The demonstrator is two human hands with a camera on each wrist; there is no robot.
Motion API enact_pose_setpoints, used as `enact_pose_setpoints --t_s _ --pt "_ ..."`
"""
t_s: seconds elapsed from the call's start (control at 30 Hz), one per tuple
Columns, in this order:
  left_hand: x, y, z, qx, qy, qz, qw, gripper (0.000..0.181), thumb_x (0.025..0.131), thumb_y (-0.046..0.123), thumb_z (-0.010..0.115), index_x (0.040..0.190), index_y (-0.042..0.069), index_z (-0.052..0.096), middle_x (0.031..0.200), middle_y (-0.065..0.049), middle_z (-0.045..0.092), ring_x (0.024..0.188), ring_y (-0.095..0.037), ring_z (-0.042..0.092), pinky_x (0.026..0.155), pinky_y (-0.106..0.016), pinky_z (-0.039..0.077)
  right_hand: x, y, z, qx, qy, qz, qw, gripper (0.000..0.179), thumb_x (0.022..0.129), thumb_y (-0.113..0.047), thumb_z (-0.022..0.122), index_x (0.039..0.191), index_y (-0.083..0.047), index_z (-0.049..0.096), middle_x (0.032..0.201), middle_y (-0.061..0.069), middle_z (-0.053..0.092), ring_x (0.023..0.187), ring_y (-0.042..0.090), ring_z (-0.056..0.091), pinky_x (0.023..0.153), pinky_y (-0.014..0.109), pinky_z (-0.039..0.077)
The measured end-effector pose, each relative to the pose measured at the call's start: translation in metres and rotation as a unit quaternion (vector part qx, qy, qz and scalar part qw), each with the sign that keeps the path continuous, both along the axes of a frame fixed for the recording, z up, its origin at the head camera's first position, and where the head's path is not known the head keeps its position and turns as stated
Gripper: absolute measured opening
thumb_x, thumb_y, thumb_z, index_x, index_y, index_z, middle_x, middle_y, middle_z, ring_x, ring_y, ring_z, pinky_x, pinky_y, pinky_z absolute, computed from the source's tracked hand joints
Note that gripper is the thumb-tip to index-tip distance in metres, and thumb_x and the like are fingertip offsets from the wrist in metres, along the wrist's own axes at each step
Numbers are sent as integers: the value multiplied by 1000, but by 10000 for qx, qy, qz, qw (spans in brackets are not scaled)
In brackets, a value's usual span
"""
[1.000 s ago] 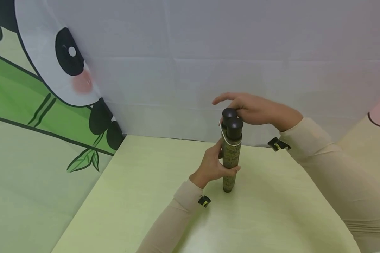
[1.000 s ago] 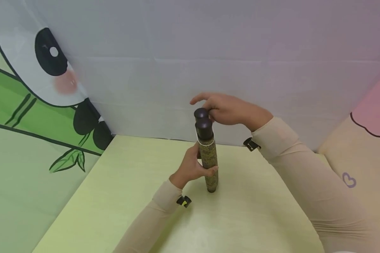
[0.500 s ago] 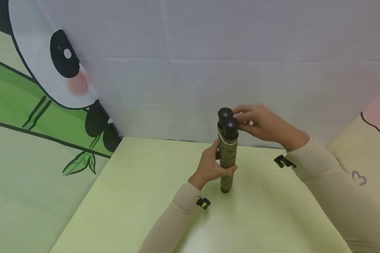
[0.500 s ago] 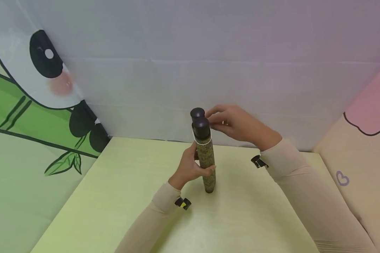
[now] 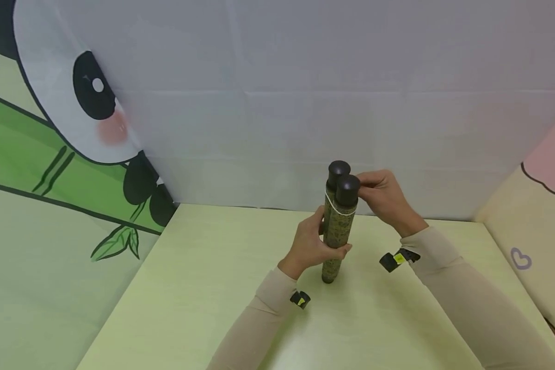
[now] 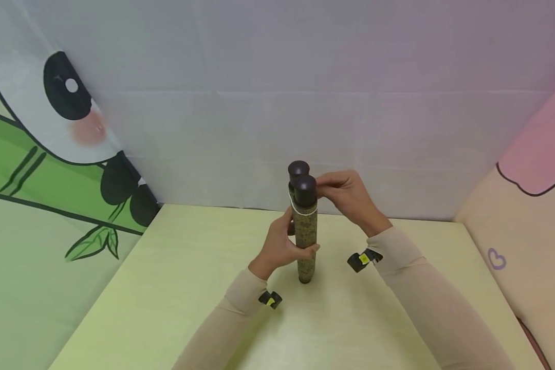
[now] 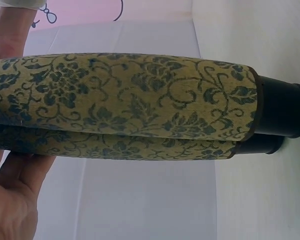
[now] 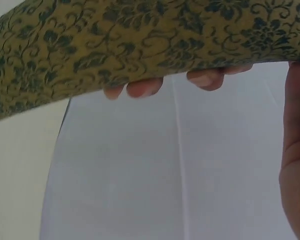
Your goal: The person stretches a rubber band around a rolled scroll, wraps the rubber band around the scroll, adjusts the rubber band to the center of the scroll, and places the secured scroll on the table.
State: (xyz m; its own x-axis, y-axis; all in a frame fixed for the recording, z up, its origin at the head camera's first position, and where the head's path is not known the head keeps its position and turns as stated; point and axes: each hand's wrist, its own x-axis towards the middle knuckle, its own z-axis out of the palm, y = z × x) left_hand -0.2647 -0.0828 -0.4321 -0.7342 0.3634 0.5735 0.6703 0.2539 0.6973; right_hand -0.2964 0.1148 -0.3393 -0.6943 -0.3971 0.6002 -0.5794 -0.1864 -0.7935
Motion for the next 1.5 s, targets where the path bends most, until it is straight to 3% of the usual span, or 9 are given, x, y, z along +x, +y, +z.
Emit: enact_pose_setpoints --t_s 0.17,0.4,0.5,0.67,1.0,1.1,1.3,1.4,1.5 --pt "1 0 -1 50 -3 59 10000 71 71 20 88 131 10 52 109 -6 68 89 -12 68 76 -23 57 1 0 2 310 -69 29 9995 19 98 0 66 96 -10 82 91 0 76 89 16 70 84 30 56" --pt "6 4 -5 66 100 459 9989 68 73 28 88 129 13 53 106 -2 69 87 -9 68 75 -25 58 30 5 4 1644 528 -918 9807 24 102 2 57 121 1 72 107 -7 73 96 10 69 82 23 55" --pt "8 6 -6 -28 287 725 9970 69 74 33 89 130 15 53 107 1 68 88 -8 67 75 -24 57 49 3 1 1508 628 -1142 9799 40 94 12 48 131 6 62 114 -2 69 98 8 66 79 20 53" --pt "14 14 -6 -43 611 1338 9891 69 74 38 89 128 13 55 107 2 68 87 -9 68 73 -25 57 74 -3 -4 1143 824 -1270 9818 62 88 15 49 149 4 46 137 15 58 123 8 59 97 22 50" --pt "29 27 -6 -68 1060 2245 9687 78 73 45 90 132 10 53 109 0 65 88 -12 67 70 -32 59 92 -21 -4 1356 1286 -2712 9442 59 83 2 82 137 -2 60 123 11 69 111 25 69 87 21 55" --pt "28 22 -8 -43 1028 2085 9726 83 72 47 92 136 13 52 109 2 67 88 -10 68 71 -30 58 88 -20 -4 1262 1289 -2622 9480 54 84 5 80 134 -1 61 121 9 67 110 24 69 87 23 56" --pt "19 -1 -8 71 939 748 9927 72 92 40 75 150 11 45 127 -8 67 108 -19 70 88 -24 56 77 -8 -6 978 818 -2123 9688 57 90 10 71 143 -2 54 130 12 61 114 8 65 90 22 54" --pt "14 -11 -6 82 1001 325 9944 62 98 35 62 151 7 45 126 -14 67 109 -24 70 89 -22 55 73 -3 -7 898 632 -1927 9751 58 93 9 68 147 -4 52 131 16 62 112 6 65 86 19 54" --pt "11 -17 -4 148 1124 170 9934 58 97 28 64 149 7 49 118 -15 71 105 -21 71 86 -21 56 71 -1 -9 902 706 -1915 9748 55 95 6 66 147 -4 52 120 17 67 102 8 68 80 19 54"
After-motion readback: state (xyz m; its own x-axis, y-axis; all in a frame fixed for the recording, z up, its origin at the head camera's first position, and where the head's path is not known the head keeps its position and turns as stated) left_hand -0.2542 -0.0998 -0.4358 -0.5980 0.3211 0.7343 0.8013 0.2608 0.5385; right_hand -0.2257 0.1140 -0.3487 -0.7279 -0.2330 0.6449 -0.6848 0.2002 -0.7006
